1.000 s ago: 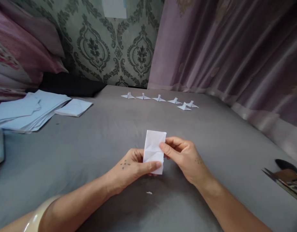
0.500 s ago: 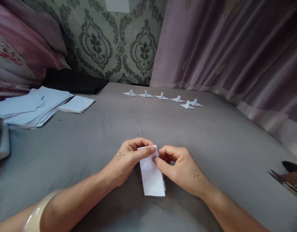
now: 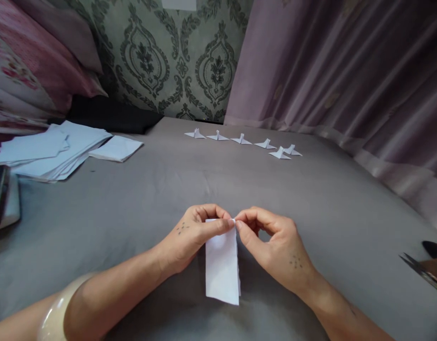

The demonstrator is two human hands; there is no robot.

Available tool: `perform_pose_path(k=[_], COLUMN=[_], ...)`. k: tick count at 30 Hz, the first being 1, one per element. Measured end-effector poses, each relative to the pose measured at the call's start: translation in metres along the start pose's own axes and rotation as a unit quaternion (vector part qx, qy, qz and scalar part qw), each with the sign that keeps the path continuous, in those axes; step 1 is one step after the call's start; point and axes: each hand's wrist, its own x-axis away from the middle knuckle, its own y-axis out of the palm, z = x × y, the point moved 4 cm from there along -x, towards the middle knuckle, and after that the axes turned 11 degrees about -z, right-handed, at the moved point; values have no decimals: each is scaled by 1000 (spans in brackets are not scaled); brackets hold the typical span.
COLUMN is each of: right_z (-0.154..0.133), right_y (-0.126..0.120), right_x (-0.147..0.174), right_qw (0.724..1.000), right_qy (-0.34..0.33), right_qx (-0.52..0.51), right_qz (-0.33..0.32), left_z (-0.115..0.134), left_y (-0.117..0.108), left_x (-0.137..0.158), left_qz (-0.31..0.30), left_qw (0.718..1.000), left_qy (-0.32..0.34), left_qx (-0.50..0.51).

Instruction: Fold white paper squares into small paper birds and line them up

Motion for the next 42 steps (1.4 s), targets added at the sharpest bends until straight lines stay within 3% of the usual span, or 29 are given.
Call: perform_pose_path(k=[21, 28, 31, 35, 37, 38, 39, 41, 42], right_z=[1, 2, 14, 23, 14, 8, 2, -11, -11], right_y=[3, 1, -7, -1, 4, 10, 18, 28, 27], right_x=[0, 0, -5, -1, 10, 17, 24, 36, 34], right_qw=[996, 983, 976, 967, 972, 972, 956, 893, 896], right_qy=[-14, -95, -50, 34, 16, 0, -16, -63, -42], right_qx=[82, 158, 206, 245, 203, 151, 83, -56, -82], right_qz=[19, 19, 41, -69, -117, -182, -282, -442, -434], left_z=[1, -8, -4, 7, 14, 17, 19, 23, 24], left_y=[-1, -3, -8, -23, -33, -38, -42, -50, -53], left_x=[0, -5, -6, -9, -10, -11, -11, -12, -12], left_qz=[7, -19, -3, 60, 98, 116, 135, 168, 181], left_qw=[999, 999, 999, 995, 992, 989, 986, 978, 974], left_qy=[-1, -12, -5, 32, 55, 67, 79, 103, 115], left_qx=[-46, 27, 54, 69, 66, 64, 64, 70, 73])
